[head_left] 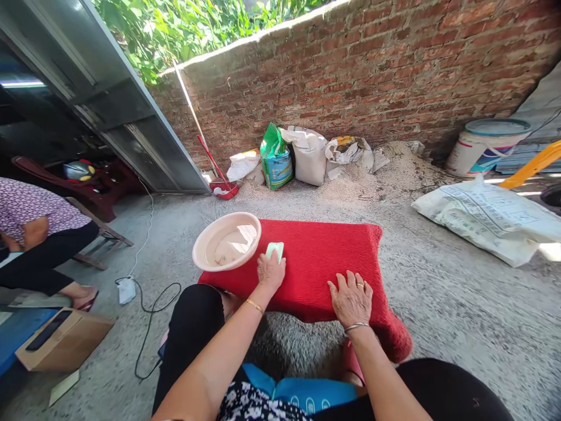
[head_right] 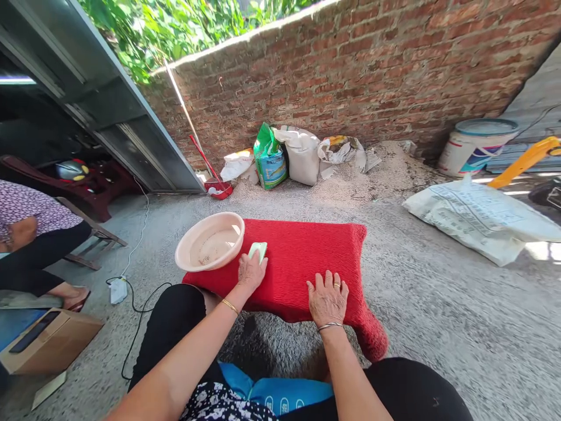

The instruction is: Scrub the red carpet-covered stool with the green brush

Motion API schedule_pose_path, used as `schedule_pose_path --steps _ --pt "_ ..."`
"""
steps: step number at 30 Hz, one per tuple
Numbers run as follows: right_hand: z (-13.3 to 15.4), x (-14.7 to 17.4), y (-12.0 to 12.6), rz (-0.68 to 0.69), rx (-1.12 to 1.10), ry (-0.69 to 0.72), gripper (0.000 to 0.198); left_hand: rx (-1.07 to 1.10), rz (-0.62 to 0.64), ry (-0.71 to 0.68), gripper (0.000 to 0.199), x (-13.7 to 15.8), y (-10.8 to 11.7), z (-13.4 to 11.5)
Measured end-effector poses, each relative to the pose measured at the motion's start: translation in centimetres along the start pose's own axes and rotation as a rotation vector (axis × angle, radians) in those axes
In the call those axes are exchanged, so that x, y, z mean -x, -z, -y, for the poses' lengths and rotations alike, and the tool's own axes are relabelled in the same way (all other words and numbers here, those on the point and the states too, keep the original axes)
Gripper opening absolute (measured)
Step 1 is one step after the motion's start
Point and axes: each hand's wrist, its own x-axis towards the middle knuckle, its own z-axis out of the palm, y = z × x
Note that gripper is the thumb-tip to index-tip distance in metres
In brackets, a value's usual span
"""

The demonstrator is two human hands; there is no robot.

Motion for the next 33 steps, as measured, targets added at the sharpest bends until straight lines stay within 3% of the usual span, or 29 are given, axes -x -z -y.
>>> schedule_pose_path --steps 4,7,9,13,16,18,20,24,27,29,33 --pt "0.0 0.1 -0.1 -0.003 -0.006 0.005 0.037 0.093 0.097 -0.277 0.055 2.0 -1.2 -7.1" --pt "-0.1 0.2 -0.2 0.002 -0.011 0.011 0.036 0.208 0.143 -0.411 0.053 2.1 -0.9 -10.1" --pt "0.0 0.1 -0.2 -0.001 -0.019 0.004 0.036 0.23 0.114 -0.355 0.052 0.6 0.0 -9.7" --pt "0.2 0.0 -0.2 -0.021 -0.033 -0.014 0.035 0.14 0.008 -0.093 0.051 -4.4 1.5 -4.7" --pt "0.3 0.0 -0.1 -0.031 -0.035 -0.02 0.035 0.102 -0.001 0.064 0.051 -6.6 1.5 -2.0" --pt "0.3 0.0 0.0 -0.035 -0.038 -0.024 0.034 0.094 0.01 0.089 0.051 -6.4 0.7 -2.5" --pt "0.3 0.0 -0.1 -0.034 -0.042 -0.025 0.034 0.096 0.019 0.052 0.054 -5.1 -0.5 -4.8" --pt "0.2 0.1 -0.3 -0.031 -0.039 -0.021 0.033 0.167 0.109 -0.283 0.057 -2.0 -2.2 -10.9" --pt "0.2 0.2 -0.5 -0.026 -0.032 -0.02 0.033 0.228 0.181 -0.421 0.056 -2.2 -2.0 -12.5" --pt "0.2 0.2 -0.6 -0.027 -0.033 -0.025 0.034 0.222 0.147 -0.307 0.054 -3.9 -1.2 -11.2" --pt "0.3 0.2 -0.5 -0.029 -0.04 -0.033 0.035 0.145 0.044 0.027 0.05 -9.0 0.6 -6.2"
